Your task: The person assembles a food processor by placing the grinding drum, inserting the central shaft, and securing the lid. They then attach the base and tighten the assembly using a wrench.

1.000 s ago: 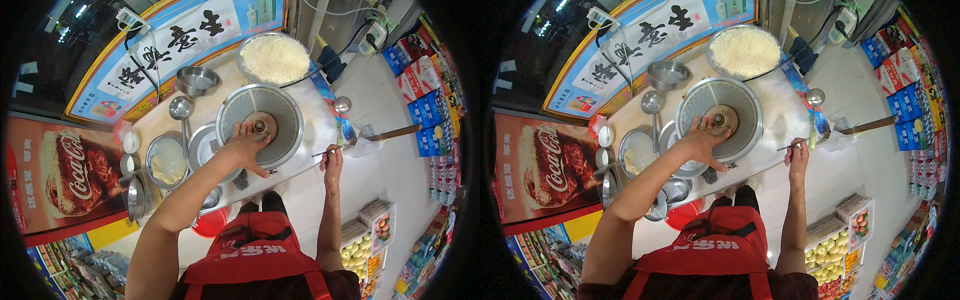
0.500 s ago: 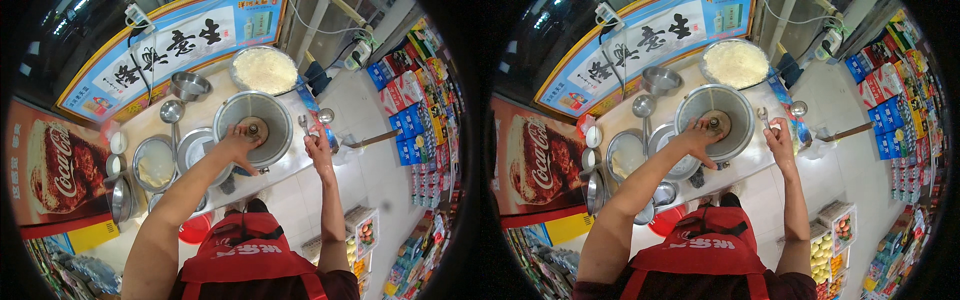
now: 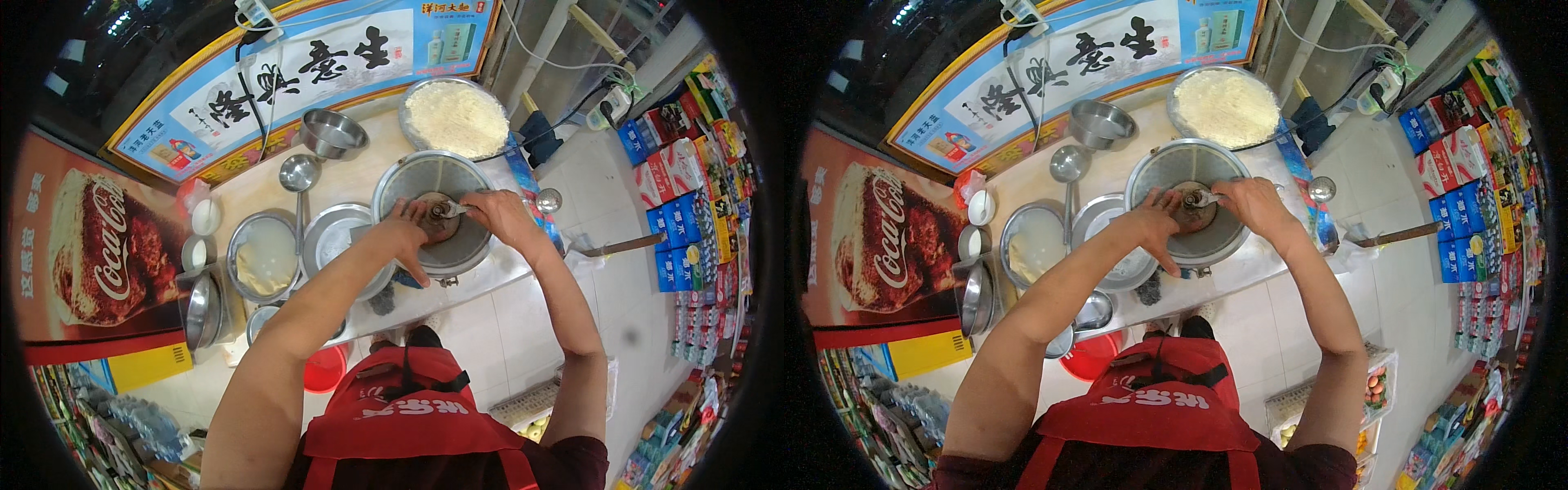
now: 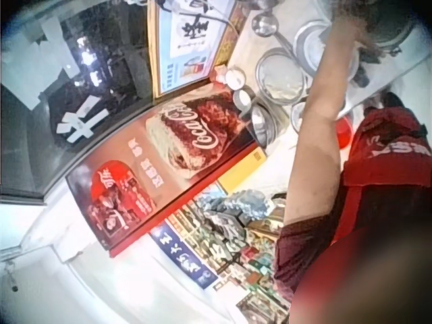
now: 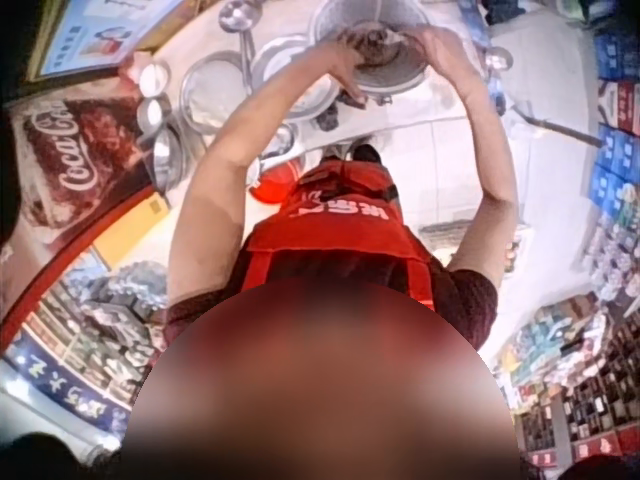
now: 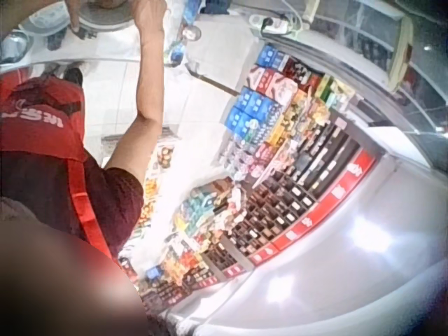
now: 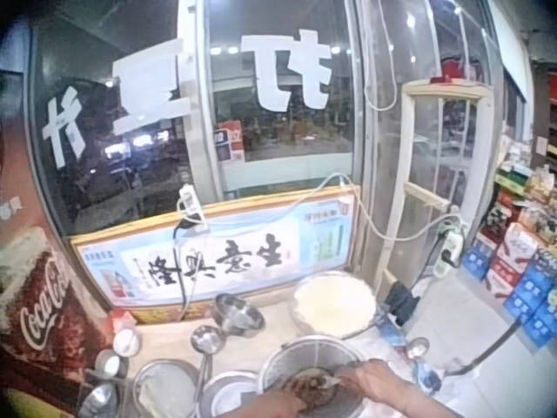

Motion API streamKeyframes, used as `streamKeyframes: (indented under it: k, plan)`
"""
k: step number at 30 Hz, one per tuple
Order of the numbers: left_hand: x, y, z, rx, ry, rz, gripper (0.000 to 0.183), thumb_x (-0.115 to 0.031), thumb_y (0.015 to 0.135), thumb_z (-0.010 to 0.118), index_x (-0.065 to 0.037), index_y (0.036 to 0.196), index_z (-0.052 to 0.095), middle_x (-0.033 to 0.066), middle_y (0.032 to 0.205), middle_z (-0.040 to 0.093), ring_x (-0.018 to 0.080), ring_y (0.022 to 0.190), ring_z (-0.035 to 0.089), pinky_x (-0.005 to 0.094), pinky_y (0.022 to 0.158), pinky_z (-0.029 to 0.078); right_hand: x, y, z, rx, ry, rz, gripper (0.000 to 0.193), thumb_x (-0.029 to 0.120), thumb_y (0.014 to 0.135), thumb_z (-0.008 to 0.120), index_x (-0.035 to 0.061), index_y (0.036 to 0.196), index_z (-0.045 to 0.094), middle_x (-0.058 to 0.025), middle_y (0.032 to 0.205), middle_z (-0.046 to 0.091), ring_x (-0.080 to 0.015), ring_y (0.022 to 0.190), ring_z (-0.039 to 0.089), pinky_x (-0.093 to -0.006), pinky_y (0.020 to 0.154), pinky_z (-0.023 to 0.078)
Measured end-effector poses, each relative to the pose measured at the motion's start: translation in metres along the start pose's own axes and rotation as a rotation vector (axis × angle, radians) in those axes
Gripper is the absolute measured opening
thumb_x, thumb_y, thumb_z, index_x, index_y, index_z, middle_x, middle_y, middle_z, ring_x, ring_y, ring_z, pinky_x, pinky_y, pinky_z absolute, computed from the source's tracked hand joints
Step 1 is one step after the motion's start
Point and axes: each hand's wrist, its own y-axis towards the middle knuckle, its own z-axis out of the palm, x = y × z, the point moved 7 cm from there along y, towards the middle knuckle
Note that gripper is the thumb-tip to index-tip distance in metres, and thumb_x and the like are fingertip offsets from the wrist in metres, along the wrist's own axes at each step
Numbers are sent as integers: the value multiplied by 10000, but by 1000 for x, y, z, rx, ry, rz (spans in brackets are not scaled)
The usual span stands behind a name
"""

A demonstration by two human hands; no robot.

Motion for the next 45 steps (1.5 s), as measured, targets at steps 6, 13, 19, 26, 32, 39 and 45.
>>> streamKeyframes:
  k: [6,13,19,26,32,39,45]
  plan:
    - [1,-1,1,-36,-28,25,1270,-808,542,741,-278,1594,266,377,1590,117,479,1519,25,587,1205,-69,-10,25,13,168,2,-66,204,185,859,703,134,1053,737,-154,915,722,-345,894,690,-463,801,530]
    - [-3,1,5,-31,-26,-2,1271,-860,556,683,-256,1595,268,398,1575,132,494,1515,19,598,1198,-66,-19,26,23,76,-79,-147,225,196,871,680,130,1077,740,-116,891,705,-342,846,685,-453,782,540]
    - [-24,13,13,-249,-188,-230,1242,-865,569,672,-201,1566,346,424,1558,156,564,1481,42,671,1149,-10,17,-22,64,-37,-208,236,355,148,901,598,142,1253,644,-117,883,687,-324,810,687,-445,720,537]
    - [-53,2,13,-327,-279,-182,894,-709,822,608,-90,1458,497,403,1508,298,568,1468,111,688,1152,27,1,-10,44,-100,-282,39,258,173,918,608,169,1162,688,-83,880,636,-270,890,644,-396,800,492]
    - [-6,-61,12,-503,53,-60,679,-591,918,545,-72,1352,598,243,1462,475,447,1434,325,601,1193,139,-13,11,33,-133,-244,-197,249,184,922,589,195,1133,720,-79,894,633,-254,955,612,-389,867,455]
    - [-57,-36,27,-740,108,-258,543,-484,899,620,-39,1205,676,245,1072,687,389,1143,612,505,1063,399,21,-16,64,-41,-455,257,303,155,920,582,165,1212,666,-91,878,681,-285,810,683,-396,758,512]
    - [-55,-35,11,-716,-168,-151,573,-484,908,630,-26,1252,644,190,980,707,397,1031,639,501,1018,399,8,-15,57,-37,-380,137,295,128,900,602,151,1181,689,-91,885,687,-267,825,691,-395,755,510]
